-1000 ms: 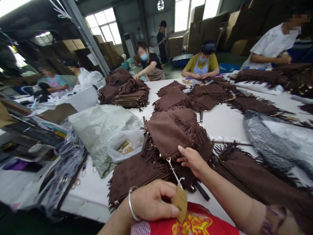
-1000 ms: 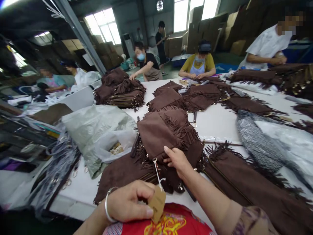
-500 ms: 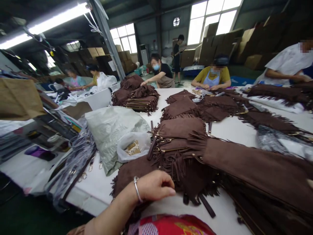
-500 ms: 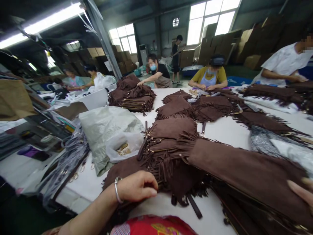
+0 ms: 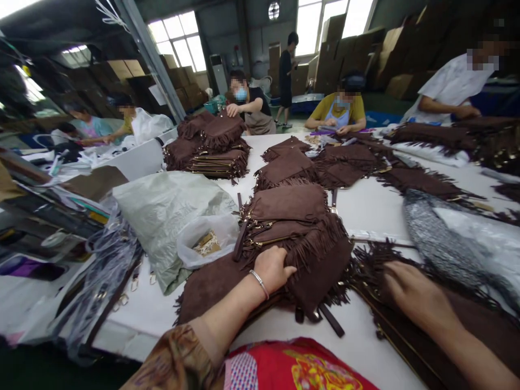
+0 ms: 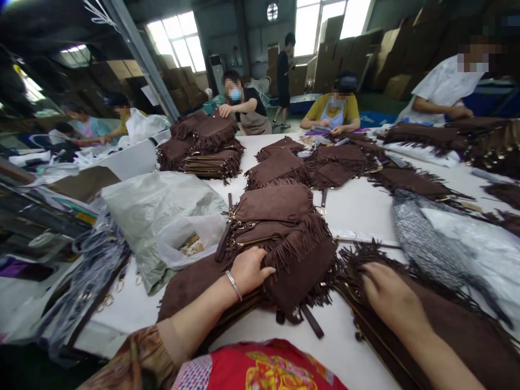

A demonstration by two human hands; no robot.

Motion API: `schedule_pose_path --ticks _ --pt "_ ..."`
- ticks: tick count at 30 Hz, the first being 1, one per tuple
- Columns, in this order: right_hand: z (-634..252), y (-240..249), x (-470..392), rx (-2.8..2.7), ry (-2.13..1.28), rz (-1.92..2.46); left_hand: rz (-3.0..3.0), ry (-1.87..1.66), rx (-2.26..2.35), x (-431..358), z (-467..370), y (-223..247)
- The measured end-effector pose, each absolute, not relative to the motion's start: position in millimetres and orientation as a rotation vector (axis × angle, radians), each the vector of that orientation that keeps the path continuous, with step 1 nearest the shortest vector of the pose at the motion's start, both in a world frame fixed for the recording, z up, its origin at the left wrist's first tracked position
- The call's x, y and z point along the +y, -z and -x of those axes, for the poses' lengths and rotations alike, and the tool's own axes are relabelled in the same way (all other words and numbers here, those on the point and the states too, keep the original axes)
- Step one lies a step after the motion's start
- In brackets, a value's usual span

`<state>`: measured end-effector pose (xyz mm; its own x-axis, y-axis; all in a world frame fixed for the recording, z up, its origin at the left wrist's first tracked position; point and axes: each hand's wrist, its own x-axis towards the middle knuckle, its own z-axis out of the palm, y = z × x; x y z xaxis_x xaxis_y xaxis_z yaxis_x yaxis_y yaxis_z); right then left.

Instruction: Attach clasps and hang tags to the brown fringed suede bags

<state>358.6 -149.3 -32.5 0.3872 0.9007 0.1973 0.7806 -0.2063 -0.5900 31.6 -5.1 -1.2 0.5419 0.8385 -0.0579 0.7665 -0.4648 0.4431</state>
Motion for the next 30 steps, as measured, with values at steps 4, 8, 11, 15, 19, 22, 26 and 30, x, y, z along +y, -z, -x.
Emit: schedule_pose_path --ticks 4,8,11,15,19,22,26,30 --pt "-302 65 -103 -0.916 -0.838 2.151 -2.092 -0.324 1.128 4 -40 -7" --pt "-252 76 -97 -0.183 -1.438 1.571 -1.435 -0.545 0.915 16 -34 -19" --pt "-240 72 -101 0.030 -1.580 1.190 -1.064 -0.605 0.783 22 -29 -22" --pt "-250 58 -91 0.053 -1.541 0.948 -1.024 -0.635 0.845 24 -16 -24" --pt "-263 40 -70 -0.064 -1.426 0.832 -1.081 -0.620 0.887 15 8 -26" --pt "-255 20 -53 -0.152 -1.390 0.887 -1.258 -0.607 1.026 2 26 -27" --pt "-241 -24 -29 -0.441 -1.266 0.952 -1.449 -0.563 1.207 -14 42 -29" --pt "-243 -93 4 -0.895 -1.056 0.943 -1.534 -0.771 1.321 -19 44 -34"
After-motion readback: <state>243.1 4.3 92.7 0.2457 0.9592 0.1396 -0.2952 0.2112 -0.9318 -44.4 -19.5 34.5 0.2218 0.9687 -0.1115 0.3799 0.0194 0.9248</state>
